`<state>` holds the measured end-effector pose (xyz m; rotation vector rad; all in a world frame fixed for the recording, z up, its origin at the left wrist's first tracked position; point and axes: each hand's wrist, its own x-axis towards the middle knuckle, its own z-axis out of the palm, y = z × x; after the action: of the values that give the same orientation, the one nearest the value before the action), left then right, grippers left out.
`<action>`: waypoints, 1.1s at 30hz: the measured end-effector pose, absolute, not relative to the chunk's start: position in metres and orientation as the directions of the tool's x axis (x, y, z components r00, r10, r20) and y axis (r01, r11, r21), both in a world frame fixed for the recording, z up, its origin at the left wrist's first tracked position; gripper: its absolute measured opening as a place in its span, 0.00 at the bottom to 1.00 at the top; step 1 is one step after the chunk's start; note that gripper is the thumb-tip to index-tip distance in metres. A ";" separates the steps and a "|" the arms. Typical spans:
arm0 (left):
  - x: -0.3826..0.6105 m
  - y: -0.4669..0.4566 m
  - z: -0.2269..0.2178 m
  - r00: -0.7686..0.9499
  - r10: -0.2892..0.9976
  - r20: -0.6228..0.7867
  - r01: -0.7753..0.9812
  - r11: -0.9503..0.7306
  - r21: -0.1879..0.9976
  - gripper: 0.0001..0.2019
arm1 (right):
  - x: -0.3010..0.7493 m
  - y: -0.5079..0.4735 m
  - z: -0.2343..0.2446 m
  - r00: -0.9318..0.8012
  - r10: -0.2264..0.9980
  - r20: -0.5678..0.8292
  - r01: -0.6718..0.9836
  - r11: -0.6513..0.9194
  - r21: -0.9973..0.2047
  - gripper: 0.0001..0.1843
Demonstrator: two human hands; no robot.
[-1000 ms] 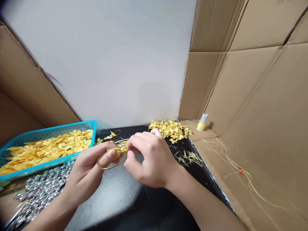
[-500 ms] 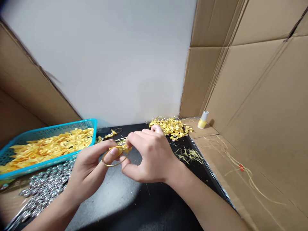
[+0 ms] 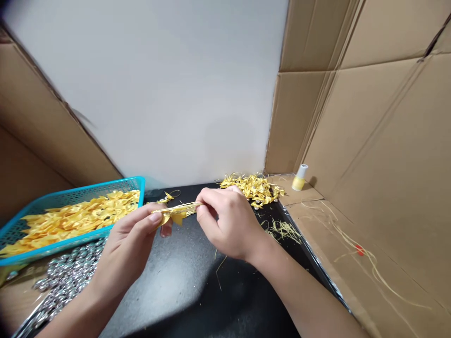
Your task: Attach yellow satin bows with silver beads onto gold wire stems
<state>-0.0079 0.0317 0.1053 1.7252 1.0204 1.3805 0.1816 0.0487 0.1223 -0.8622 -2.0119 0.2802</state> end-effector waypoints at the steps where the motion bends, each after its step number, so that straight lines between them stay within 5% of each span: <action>1: -0.008 0.032 0.105 0.120 0.895 0.430 0.145 -0.444 0.884 0.14 | 0.181 0.048 0.122 -0.343 0.669 0.660 0.461 0.732 -0.502 0.10; 10: -0.006 0.027 0.106 0.185 0.907 0.378 0.050 -0.393 0.918 0.14 | 0.162 0.039 0.111 -0.341 0.821 0.458 0.132 0.524 -0.841 0.16; 16: -0.004 0.029 0.106 0.235 0.913 0.333 0.060 -0.356 0.933 0.15 | 0.162 0.043 0.112 -0.418 0.838 0.350 0.073 0.415 -0.907 0.18; 23: -0.007 0.037 0.105 0.242 0.938 0.250 0.048 -0.269 0.962 0.21 | 0.164 0.059 0.109 -0.491 0.867 0.081 -0.123 0.023 -0.992 0.16; 33: -0.010 0.050 0.105 0.088 0.957 0.276 0.212 -0.288 0.934 0.09 | 0.169 0.070 0.106 -0.403 0.914 0.058 -0.044 0.043 -0.998 0.18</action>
<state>-0.0097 0.0501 0.1050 1.6191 1.1799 1.2600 0.1690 0.0701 0.1062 -0.9185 -1.5036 1.4822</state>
